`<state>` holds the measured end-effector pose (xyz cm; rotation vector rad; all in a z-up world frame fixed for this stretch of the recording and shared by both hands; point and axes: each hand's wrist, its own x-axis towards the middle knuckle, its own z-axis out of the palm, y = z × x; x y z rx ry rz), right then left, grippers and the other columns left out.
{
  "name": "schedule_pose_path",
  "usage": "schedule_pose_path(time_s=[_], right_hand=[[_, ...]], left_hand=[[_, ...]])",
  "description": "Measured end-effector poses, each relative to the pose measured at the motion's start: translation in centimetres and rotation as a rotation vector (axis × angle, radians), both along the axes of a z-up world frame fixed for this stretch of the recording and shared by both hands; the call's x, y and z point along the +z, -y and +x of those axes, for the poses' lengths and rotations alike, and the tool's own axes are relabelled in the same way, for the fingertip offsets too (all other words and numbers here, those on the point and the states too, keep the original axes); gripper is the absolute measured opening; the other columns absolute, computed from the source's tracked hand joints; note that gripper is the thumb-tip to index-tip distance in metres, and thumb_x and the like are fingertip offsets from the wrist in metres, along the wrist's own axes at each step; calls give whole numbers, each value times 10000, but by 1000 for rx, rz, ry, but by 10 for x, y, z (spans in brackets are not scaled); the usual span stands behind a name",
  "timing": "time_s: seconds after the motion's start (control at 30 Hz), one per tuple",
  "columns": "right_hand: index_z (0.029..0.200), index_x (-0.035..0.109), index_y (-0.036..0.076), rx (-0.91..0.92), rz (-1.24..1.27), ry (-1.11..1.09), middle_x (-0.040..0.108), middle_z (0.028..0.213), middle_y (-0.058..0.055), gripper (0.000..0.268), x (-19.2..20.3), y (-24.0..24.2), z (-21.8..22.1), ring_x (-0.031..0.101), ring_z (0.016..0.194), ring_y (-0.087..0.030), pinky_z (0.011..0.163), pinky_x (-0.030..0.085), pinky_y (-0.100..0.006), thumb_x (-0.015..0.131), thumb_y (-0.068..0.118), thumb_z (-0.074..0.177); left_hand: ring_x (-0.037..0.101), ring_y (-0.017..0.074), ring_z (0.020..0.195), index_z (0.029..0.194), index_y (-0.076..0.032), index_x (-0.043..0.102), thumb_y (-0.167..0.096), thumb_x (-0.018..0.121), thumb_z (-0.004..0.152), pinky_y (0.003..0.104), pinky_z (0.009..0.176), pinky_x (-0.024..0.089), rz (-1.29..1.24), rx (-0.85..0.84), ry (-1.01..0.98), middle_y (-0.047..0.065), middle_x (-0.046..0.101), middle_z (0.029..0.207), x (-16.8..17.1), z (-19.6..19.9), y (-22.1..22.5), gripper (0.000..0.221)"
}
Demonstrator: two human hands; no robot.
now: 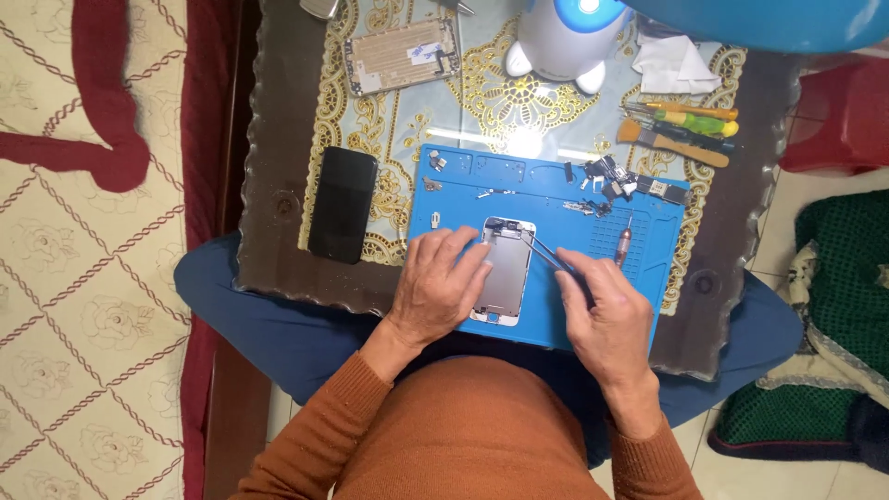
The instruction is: Reassembling internal frame parts and components of a smartphone using tweezers and hands on a repair mat.
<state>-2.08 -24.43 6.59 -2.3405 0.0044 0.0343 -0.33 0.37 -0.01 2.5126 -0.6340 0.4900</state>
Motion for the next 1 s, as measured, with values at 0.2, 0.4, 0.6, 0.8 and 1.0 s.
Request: schedule_pose_path(time_s=[0.2,0.4,0.6,0.8,1.0], right_hand=[[1398,831,139,-4,23,-9,801,975,-149,310,8,-6,-4,802,861,-353,705,650,-459,724,88,1112],[1396,793,39,-39,-10,-36,806,1039,-68,367,15,-18,-13,601,670,-138,593,505,-307,767,2,1032],[1467,810,125,-55,-10,31,768,855,-159,373,6,-14,-25,732,718,-349,683,615,-466,719,83,1107],[1578,719,201,-124,-212,51,815,1242,-123,478,-12,-14,-30,817,1008,-375,804,654,-512,651,123,1111],[1618,647,196,-10,-353,-140,797,1350,-163,534,-9,-17,-19,819,1045,-467,821,664,-624,679,248,1087]], left_hand=[[661,293,1083,1228,-120,786,-264,704,1127,444,947,524,-159,-80,-58,91,700,1228,19,-10,-7,194],[772,345,1046,1309,-127,742,-1,783,1078,463,1008,651,-821,-840,-841,107,767,1137,209,-7,8,266],[776,361,1100,1346,-80,717,21,752,1102,487,1055,649,-776,-867,-742,139,766,1199,212,-20,2,267],[781,381,1165,1391,-25,686,47,715,1130,517,1110,647,-716,-944,-628,178,763,1273,211,-16,14,272],[785,402,1229,1436,29,653,72,677,1159,548,1166,643,-653,-984,-516,217,759,1346,211,-10,25,282]])
